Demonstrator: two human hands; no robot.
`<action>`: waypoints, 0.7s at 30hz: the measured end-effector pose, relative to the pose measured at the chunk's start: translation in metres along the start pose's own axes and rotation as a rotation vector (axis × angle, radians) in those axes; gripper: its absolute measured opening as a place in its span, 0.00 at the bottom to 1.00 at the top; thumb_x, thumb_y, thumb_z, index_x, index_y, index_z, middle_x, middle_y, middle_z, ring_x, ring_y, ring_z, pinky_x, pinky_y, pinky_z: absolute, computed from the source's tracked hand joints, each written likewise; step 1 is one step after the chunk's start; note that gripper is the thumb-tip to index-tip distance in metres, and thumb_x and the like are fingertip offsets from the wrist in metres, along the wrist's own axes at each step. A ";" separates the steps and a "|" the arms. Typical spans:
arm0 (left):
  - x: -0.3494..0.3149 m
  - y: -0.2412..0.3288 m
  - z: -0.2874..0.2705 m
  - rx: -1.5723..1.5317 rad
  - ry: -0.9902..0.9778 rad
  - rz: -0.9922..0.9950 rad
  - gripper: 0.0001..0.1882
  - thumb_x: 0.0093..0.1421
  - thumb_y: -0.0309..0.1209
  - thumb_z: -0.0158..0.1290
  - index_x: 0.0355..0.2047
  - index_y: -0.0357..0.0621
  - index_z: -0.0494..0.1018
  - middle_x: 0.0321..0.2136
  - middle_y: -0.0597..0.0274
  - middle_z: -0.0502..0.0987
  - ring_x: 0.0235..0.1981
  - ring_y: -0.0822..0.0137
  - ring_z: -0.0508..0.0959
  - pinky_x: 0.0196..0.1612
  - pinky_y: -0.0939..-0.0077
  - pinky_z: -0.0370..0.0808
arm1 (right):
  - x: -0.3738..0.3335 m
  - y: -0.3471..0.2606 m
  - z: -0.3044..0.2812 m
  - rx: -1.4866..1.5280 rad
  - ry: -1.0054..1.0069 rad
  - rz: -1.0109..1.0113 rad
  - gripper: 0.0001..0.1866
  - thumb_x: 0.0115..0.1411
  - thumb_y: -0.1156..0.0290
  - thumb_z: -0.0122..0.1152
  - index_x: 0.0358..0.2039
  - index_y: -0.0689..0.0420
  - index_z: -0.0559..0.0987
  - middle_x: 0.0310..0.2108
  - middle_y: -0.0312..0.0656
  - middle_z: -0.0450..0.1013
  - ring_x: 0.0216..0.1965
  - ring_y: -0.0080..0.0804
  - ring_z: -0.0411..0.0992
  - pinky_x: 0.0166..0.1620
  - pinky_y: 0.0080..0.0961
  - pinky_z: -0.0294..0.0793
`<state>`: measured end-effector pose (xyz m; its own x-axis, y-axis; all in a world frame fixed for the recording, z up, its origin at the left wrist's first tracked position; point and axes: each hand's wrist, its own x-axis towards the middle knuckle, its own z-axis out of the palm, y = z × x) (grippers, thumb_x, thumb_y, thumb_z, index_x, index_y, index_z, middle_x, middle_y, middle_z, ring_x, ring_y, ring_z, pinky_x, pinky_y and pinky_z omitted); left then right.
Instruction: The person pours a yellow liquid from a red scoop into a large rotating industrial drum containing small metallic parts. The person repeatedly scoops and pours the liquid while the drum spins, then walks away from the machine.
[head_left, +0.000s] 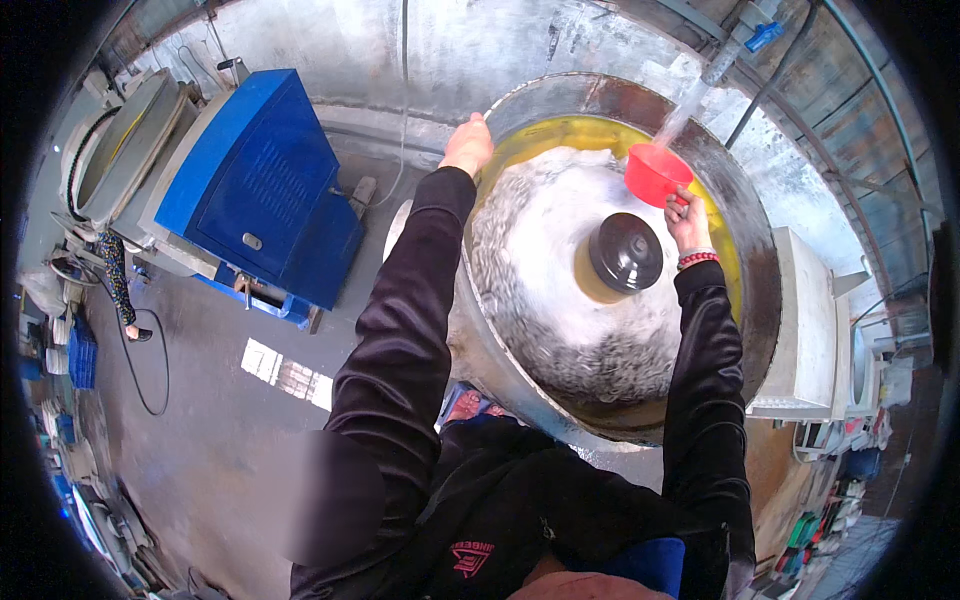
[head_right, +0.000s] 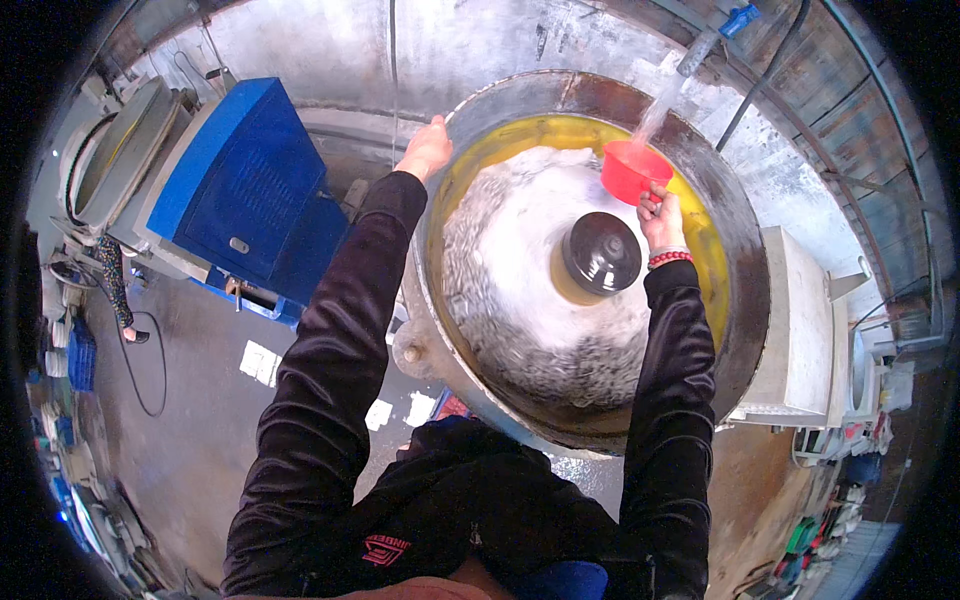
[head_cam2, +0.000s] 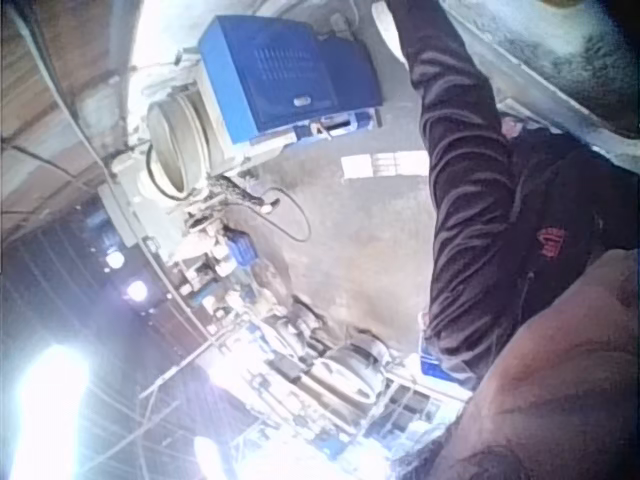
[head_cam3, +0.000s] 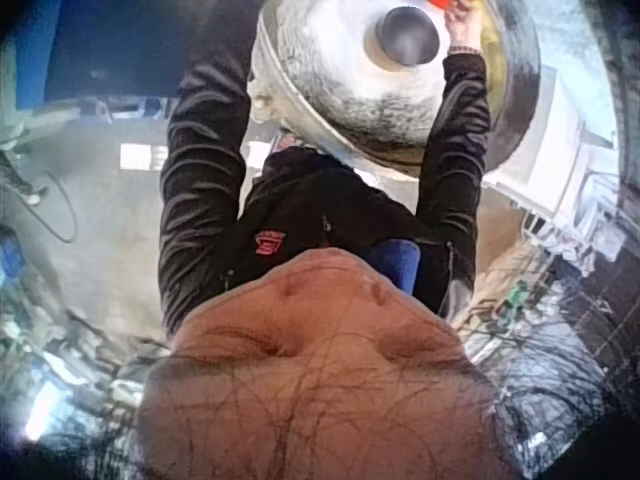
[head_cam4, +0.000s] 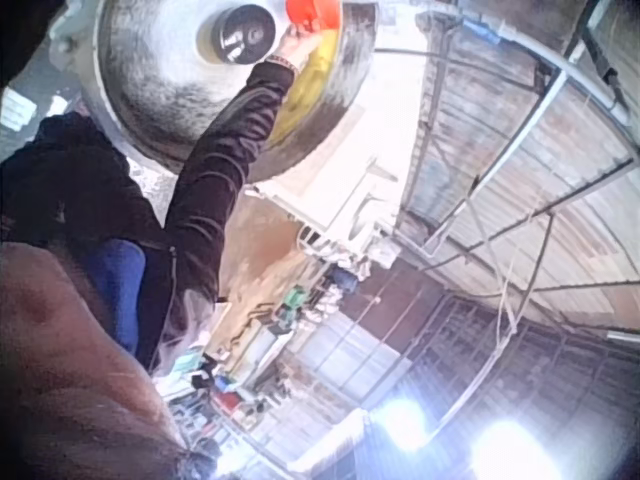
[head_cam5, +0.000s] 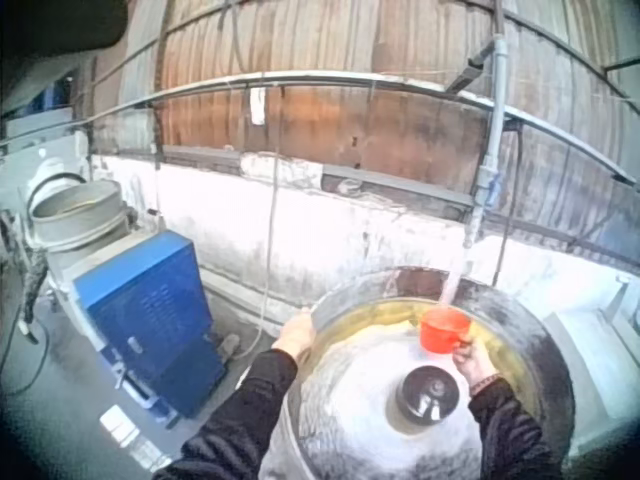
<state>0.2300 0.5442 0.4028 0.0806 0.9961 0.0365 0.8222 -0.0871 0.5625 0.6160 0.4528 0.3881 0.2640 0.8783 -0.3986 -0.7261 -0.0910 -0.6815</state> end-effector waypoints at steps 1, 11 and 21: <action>0.001 0.001 -0.001 -0.005 -0.007 0.003 0.15 0.53 0.24 0.40 0.42 0.34 0.63 0.39 0.38 0.71 0.44 0.46 0.71 0.46 0.58 0.68 | 0.000 0.000 0.001 0.028 0.011 0.004 0.03 0.54 0.76 0.48 0.28 0.58 0.64 0.18 0.39 0.62 0.10 0.18 0.52 0.12 0.15 0.48; 0.004 -0.002 0.002 0.007 -0.001 0.013 0.17 0.53 0.24 0.41 0.44 0.33 0.62 0.40 0.37 0.71 0.45 0.45 0.70 0.47 0.58 0.67 | -0.011 0.002 0.000 0.087 -0.048 -0.075 0.03 0.55 0.76 0.46 0.28 0.60 0.64 0.19 0.39 0.62 0.10 0.19 0.52 0.12 0.15 0.49; 0.014 -0.009 0.008 0.059 0.001 0.050 0.15 0.55 0.26 0.38 0.43 0.34 0.62 0.40 0.36 0.70 0.45 0.45 0.70 0.47 0.58 0.67 | -0.040 -0.024 -0.036 -0.228 0.050 -0.235 0.07 0.52 0.74 0.51 0.31 0.62 0.70 0.20 0.38 0.66 0.12 0.17 0.53 0.12 0.14 0.50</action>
<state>0.2283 0.5589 0.3915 0.1215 0.9905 0.0643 0.8492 -0.1373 0.5099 0.6454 0.4029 0.3982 0.4421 0.8643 -0.2398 -0.4826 0.0039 -0.8758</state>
